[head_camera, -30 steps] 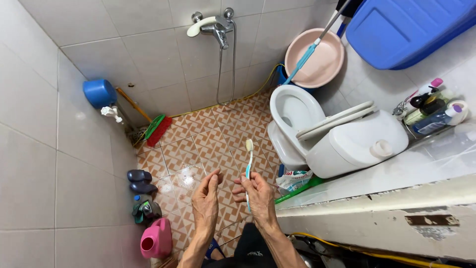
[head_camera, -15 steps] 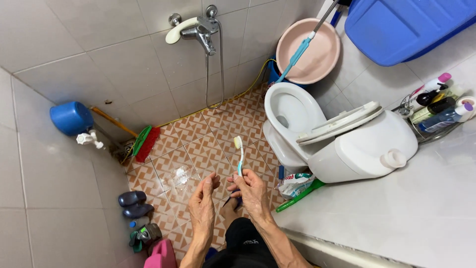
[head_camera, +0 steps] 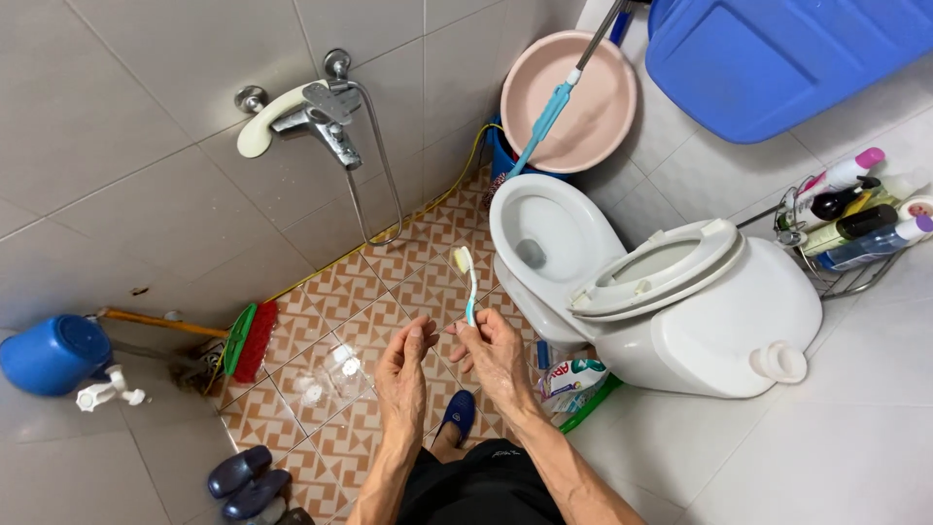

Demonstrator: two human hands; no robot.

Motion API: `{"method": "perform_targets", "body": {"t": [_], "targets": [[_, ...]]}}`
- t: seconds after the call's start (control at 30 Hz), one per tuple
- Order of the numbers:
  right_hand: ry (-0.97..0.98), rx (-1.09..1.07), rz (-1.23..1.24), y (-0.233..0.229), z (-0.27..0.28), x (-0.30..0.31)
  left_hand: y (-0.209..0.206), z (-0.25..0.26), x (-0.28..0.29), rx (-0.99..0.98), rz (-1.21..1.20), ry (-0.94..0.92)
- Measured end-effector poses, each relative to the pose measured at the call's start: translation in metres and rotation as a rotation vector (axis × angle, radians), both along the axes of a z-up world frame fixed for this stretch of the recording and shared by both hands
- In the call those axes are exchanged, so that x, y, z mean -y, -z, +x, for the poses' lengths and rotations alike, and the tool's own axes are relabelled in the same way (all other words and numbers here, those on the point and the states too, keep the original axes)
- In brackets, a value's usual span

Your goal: Scrubbing and cleaning a bathroom faucet and shower head with a toothbrush and sponge.

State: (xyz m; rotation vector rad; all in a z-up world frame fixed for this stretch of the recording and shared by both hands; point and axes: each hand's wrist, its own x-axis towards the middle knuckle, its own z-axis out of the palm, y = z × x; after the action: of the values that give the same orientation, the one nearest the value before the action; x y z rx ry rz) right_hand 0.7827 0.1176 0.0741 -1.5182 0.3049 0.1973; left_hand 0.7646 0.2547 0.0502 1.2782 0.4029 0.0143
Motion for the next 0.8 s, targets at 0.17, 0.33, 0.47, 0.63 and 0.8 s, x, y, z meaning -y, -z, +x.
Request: {"method": "perform_targets", "body": {"t": [0.17, 0.33, 0.47, 0.63, 0.8], "targets": [[0.029, 0.005, -0.024, 0.009, 0.034, 0.008, 0.007, 0.04, 0.007, -0.031, -0.016, 0.046], [0.037, -0.03, -0.06, -0.004, 0.064, 0.006, 0.006, 0.082, 0.011, -0.072, 0.009, 0.079], [0.076, -0.02, -0.107, -0.006, 0.094, -0.007, 0.029, 0.124, 0.003, -0.042, 0.005, 0.152], [0.173, -0.035, -0.117, -0.003, 0.143, -0.031, 0.022, 0.197, -0.033, -0.045, -0.032, 0.161], [0.185, 0.023, -0.108, -0.008, 0.186, -0.062, 0.059, 0.298, -0.097, 0.015, -0.153, -0.078]]}}
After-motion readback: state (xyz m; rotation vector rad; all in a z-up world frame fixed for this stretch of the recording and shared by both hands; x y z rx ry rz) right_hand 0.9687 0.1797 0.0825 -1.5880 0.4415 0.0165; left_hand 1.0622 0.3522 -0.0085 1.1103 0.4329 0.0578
